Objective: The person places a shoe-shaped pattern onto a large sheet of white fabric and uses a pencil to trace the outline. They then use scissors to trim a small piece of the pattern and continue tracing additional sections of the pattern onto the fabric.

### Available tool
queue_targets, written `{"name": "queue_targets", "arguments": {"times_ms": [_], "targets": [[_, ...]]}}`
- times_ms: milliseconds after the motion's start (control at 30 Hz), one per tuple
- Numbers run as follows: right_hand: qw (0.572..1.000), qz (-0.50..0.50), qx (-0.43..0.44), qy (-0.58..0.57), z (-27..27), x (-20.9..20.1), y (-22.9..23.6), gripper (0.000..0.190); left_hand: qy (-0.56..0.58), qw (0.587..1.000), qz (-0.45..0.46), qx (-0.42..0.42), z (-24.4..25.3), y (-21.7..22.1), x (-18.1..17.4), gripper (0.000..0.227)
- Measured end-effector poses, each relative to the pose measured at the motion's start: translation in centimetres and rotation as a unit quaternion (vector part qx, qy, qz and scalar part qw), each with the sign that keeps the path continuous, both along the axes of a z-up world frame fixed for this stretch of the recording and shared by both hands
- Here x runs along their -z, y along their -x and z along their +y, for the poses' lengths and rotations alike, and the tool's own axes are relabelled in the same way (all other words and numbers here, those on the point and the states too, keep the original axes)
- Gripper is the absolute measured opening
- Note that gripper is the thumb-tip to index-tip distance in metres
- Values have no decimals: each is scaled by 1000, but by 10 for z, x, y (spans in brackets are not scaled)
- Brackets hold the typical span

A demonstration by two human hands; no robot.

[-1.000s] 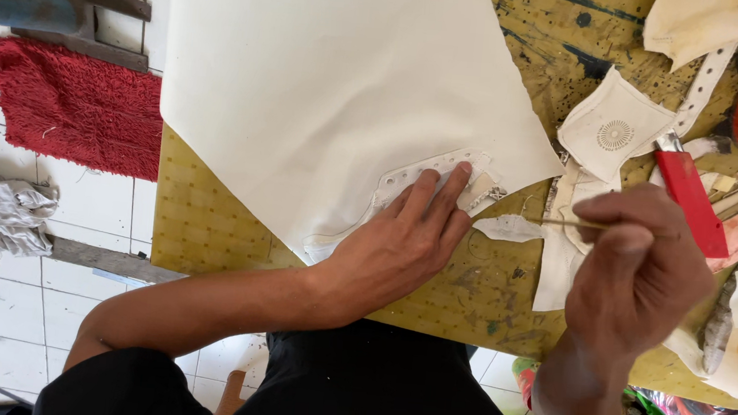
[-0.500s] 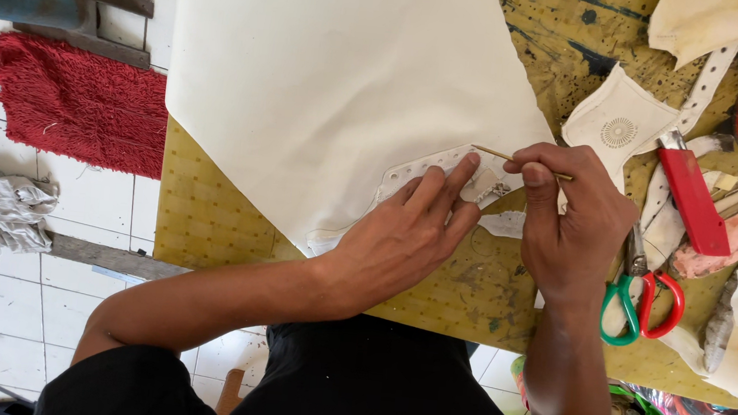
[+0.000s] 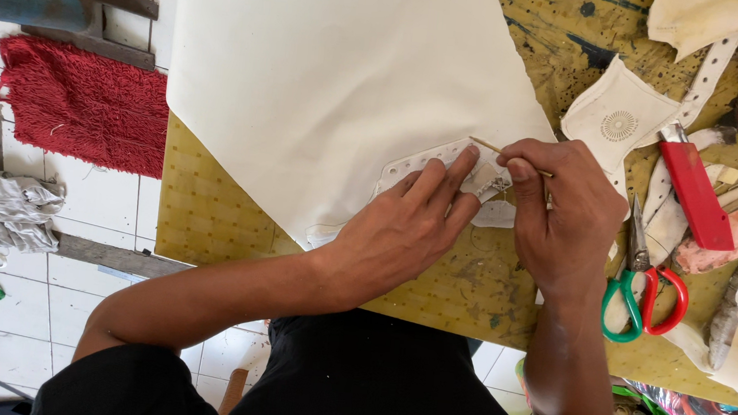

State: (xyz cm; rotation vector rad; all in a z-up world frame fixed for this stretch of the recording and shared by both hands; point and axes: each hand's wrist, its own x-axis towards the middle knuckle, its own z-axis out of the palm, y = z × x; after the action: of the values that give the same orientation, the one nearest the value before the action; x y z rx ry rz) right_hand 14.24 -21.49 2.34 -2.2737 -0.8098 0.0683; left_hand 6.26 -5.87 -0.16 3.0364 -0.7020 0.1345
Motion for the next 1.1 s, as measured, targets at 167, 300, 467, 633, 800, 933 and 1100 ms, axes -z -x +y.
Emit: {"name": "queue_targets", "arguments": {"times_ms": [167, 300, 467, 633, 800, 933, 1100], "targets": [[1000, -30, -7, 2, -4, -1, -1, 17, -8, 1000, 2, 4, 0, -2, -1, 5], [1000, -7, -23, -4, -2, 0, 0, 15, -24, 1000, -4, 8, 0, -3, -1, 4], [1000, -3, 2, 8, -4, -5, -1, 17, -24, 1000, 11, 10, -1, -3, -2, 8], [1000, 4, -9, -5, -2, -2, -2, 14, -22, 1000, 11, 6, -2, -3, 1, 7], [1000, -2, 1, -3, -5, -2, -3, 17, -20, 1000, 13, 4, -3, -3, 2, 9], [1000, -15, -7, 5, -3, 0, -4, 16, -22, 1000, 17, 6, -3, -3, 3, 10], [999, -14, -29, -5, 1, -2, -5, 15, -22, 1000, 7, -1, -3, -3, 3, 6]]}}
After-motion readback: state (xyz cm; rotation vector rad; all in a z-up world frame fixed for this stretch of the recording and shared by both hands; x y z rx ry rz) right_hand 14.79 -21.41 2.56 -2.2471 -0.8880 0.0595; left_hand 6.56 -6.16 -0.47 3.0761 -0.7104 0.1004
